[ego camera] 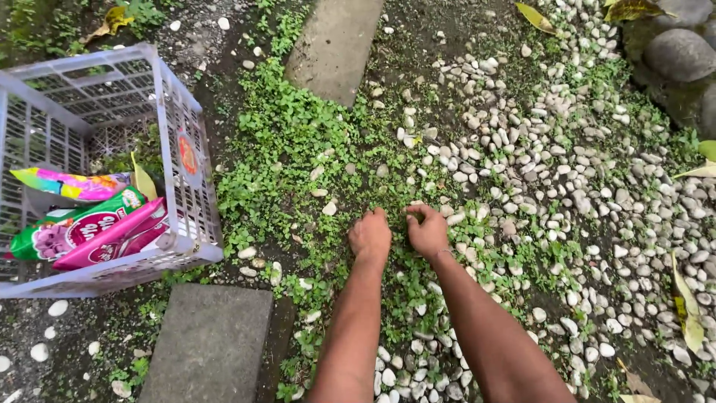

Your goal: Pulling out small weeds and plants from a backyard area with soil and stones and placing them in a plastic crate.

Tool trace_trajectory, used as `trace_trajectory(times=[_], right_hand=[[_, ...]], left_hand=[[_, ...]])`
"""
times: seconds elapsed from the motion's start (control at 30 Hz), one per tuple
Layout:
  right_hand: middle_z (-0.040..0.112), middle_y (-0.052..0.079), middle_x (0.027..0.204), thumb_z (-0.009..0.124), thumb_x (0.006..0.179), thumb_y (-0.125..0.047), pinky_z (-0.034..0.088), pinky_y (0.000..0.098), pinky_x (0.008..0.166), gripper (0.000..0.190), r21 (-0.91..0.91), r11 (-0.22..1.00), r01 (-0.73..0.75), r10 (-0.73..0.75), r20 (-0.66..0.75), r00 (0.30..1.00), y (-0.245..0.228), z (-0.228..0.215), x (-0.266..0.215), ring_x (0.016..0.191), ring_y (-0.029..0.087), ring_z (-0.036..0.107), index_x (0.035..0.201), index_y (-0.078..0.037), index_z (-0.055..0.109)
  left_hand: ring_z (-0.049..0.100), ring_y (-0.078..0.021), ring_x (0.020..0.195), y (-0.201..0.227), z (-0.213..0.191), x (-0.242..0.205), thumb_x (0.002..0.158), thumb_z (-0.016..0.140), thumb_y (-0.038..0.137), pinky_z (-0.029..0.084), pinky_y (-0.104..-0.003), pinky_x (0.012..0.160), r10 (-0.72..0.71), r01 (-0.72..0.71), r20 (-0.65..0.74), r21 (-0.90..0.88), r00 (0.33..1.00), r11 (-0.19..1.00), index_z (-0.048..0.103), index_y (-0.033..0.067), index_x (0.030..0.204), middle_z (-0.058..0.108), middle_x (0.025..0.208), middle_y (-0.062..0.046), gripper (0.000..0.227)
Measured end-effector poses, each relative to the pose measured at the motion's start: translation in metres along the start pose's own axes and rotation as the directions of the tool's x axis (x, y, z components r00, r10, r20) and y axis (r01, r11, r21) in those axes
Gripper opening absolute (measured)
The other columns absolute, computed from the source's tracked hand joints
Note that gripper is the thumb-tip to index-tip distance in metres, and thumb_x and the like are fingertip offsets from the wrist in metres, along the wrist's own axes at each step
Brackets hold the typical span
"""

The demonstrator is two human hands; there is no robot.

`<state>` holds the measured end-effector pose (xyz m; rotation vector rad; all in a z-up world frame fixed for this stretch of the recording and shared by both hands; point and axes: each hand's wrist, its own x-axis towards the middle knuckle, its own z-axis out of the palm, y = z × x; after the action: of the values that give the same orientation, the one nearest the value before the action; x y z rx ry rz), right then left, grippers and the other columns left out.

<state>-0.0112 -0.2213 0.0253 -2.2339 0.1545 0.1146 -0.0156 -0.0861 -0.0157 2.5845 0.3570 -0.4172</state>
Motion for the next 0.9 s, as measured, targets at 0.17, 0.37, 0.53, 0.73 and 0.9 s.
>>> trace_trajectory(times=[0.17, 0.37, 0.53, 0.73, 0.9], right_hand=[[0.071, 0.015, 0.102, 0.062, 0.089, -0.010, 0.053, 0.0474, 0.092, 0.020, -0.044, 0.988, 0.148, -0.153, -0.145, 0.978, 0.004, 0.013, 0.012, 0.102, 0.036, 0.066, 0.106, -0.012, 0.074], [0.064, 0.016, 0.103, 0.066, 0.092, -0.014, 0.055, 0.0441, 0.091, 0.030, -0.083, 0.978, 0.189, -0.196, -0.093, 0.976, -0.015, 0.022, 0.016, 0.100, 0.032, 0.065, 0.121, -0.004, 0.065], [0.063, 0.014, 0.088, 0.060, 0.092, -0.018, 0.055, 0.0460, 0.082, 0.009, -0.288, 0.868, 0.404, -0.466, -0.197, 0.862, 0.037, 0.050, 0.033, 0.091, 0.035, 0.066, 0.095, -0.012, 0.065], [0.060, 0.012, 0.089, 0.050, 0.100, -0.020, 0.054, 0.0466, 0.077, 0.011, -0.191, 0.895, 0.403, -0.445, -0.326, 0.834, 0.037, 0.059, 0.036, 0.088, 0.036, 0.065, 0.100, -0.011, 0.057], [0.057, 0.013, 0.085, 0.049, 0.099, -0.021, 0.052, 0.0480, 0.074, 0.013, -0.218, 0.862, 0.457, -0.500, -0.222, 0.837, 0.018, 0.046, 0.025, 0.087, 0.037, 0.064, 0.098, -0.010, 0.056]], left_hand=[[0.068, -0.0393, 0.098, -0.004, -0.017, -0.030, 0.100, 0.036, 0.021, 0.054, -0.051, 0.085, 0.024, -0.038, -0.106, -0.126, 0.994, 0.991, 0.059, 0.0041, 0.099, 0.067, 0.103, -0.020, 0.029], [0.066, -0.0391, 0.099, -0.003, -0.038, -0.037, 0.102, 0.032, 0.028, 0.054, -0.051, 0.087, -0.026, 0.006, -0.067, -0.283, 0.997, 0.959, 0.059, 0.0069, 0.108, 0.067, 0.103, -0.020, 0.034], [0.066, -0.0431, 0.102, 0.004, -0.048, -0.044, 0.103, 0.028, 0.031, 0.054, -0.055, 0.087, -0.037, 0.027, -0.035, -0.247, 0.999, 0.969, 0.056, 0.0042, 0.111, 0.067, 0.107, -0.023, 0.039], [0.064, -0.0368, 0.114, 0.022, -0.055, -0.031, 0.096, 0.024, 0.063, 0.053, -0.054, 0.090, -0.141, 0.148, 0.074, -0.110, 0.987, 0.983, 0.056, 0.0089, 0.122, 0.066, 0.117, -0.017, 0.068], [0.069, -0.0370, 0.103, 0.026, -0.052, -0.022, 0.097, 0.032, 0.057, 0.056, -0.050, 0.085, -0.142, 0.143, 0.037, -0.031, 0.989, 0.989, 0.062, 0.0041, 0.118, 0.072, 0.102, -0.016, 0.064]])
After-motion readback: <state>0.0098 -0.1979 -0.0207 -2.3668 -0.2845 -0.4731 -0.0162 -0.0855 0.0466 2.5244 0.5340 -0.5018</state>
